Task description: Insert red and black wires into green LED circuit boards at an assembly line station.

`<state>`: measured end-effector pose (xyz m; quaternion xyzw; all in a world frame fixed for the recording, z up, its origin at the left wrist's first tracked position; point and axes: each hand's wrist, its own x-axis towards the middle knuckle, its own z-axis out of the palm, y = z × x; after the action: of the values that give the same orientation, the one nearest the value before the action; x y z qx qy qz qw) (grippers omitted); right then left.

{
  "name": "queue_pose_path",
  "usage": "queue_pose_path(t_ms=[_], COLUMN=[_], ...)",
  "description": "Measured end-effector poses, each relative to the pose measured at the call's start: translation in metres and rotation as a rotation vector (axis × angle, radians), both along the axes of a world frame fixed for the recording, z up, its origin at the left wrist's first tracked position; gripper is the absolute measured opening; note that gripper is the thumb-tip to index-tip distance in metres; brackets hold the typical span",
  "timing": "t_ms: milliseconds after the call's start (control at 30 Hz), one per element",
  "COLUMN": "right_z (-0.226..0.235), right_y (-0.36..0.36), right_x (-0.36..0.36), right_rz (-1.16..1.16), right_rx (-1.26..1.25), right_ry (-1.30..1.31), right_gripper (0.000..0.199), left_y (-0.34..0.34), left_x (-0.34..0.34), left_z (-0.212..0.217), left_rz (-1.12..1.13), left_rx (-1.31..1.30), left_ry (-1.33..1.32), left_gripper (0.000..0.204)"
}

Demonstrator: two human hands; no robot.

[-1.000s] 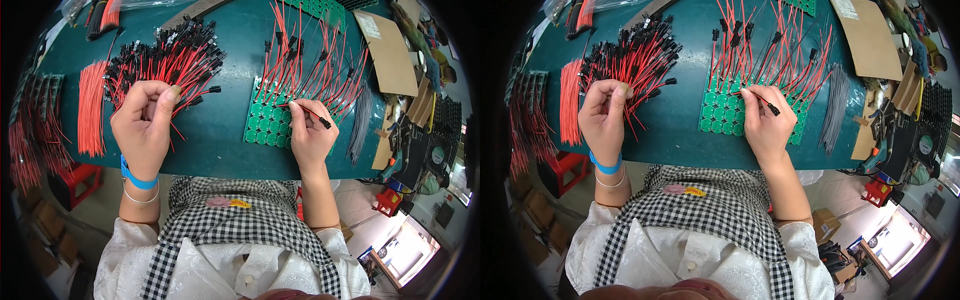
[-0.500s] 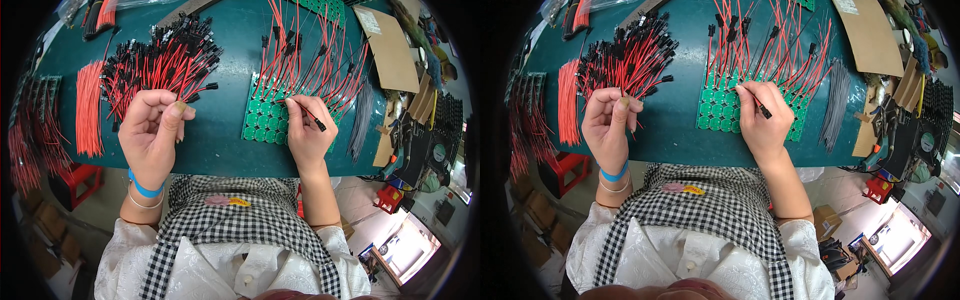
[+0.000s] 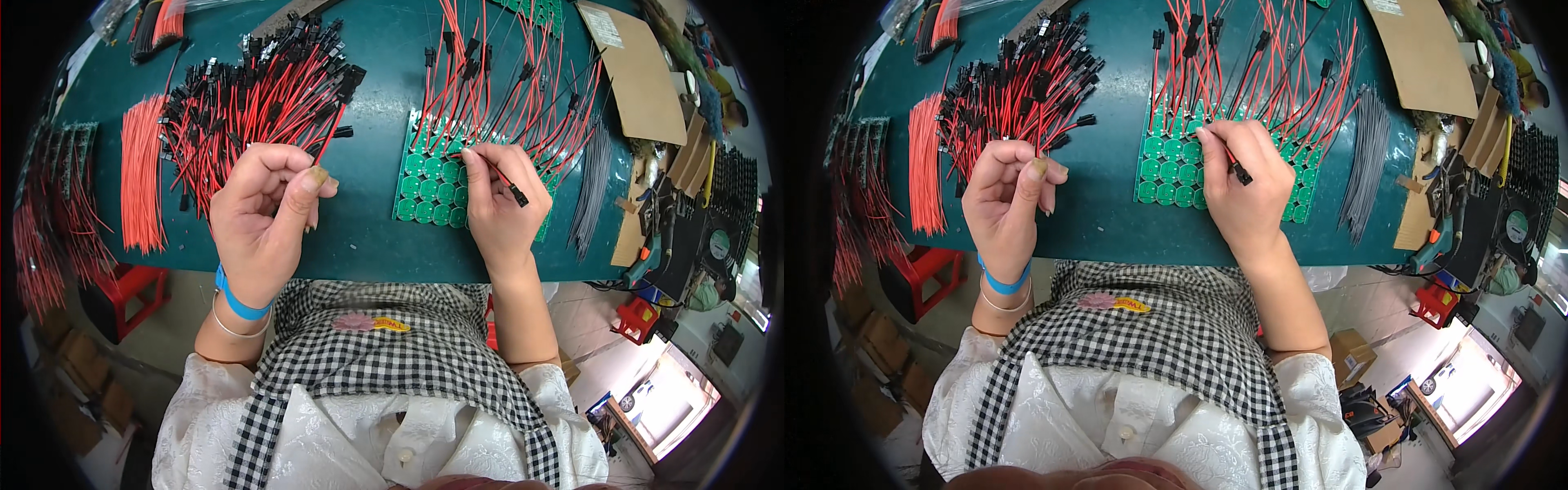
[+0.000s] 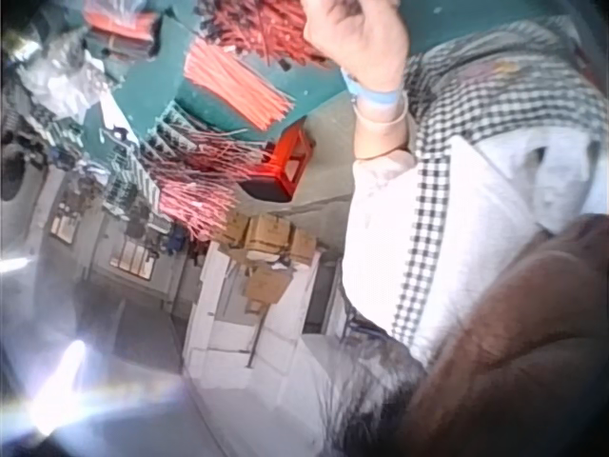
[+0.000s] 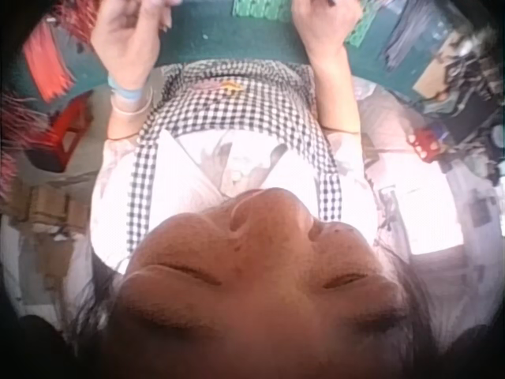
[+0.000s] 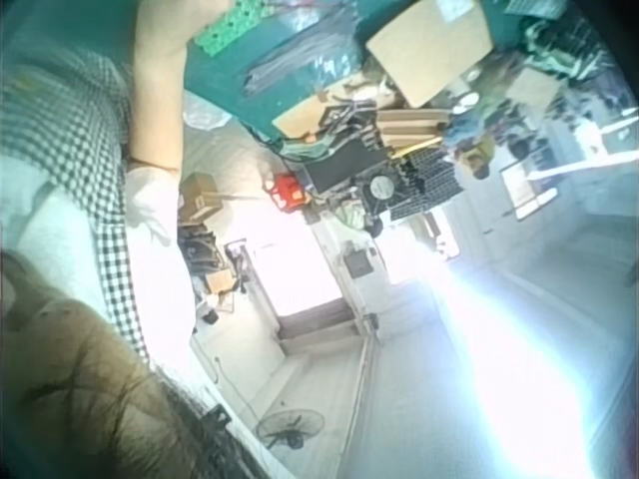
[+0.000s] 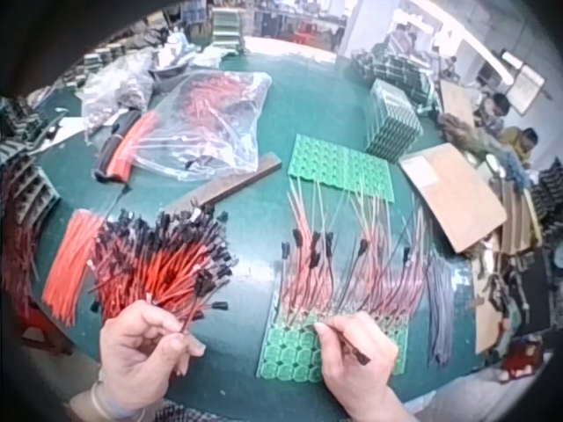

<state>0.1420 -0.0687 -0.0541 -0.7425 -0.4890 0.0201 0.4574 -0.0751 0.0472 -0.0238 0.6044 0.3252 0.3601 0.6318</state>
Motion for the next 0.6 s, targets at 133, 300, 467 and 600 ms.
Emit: queue_pose_path(t_ms=[133, 300, 467, 600], right_z=[0.0021, 0.0021, 0.0015, 0.0024], right_y=[-0.0005, -0.0015, -0.0014, -0.0003], right_x=[-0.0011, -0.0020, -0.0042, -0.0060], right_rz=[0.008, -0.006, -0.020, -0.062], right_rx=[-0.018, -0.037, -0.044, -0.067], right_ry=[-0.042, -0.083, -0.130, -0.121], right_gripper=[0.012, 0.012, 0.009, 0.012], left_y=[-0.0007, -0.0013, -0.0030, -0.0041], left_x=[0.0009, -0.0011, 0.0000, 0.0005], left_z=[0.0005, 0.0003, 0.0003, -0.0011], left_rz=[-0.006, -0.047, -0.018, -0.027], left_rx=[-0.006, 0.013, -0.012, -0.012], left_ry=[0.023, 0.058, 0.039, 0.032], left_gripper=[0.009, 0.009, 0.008, 0.009])
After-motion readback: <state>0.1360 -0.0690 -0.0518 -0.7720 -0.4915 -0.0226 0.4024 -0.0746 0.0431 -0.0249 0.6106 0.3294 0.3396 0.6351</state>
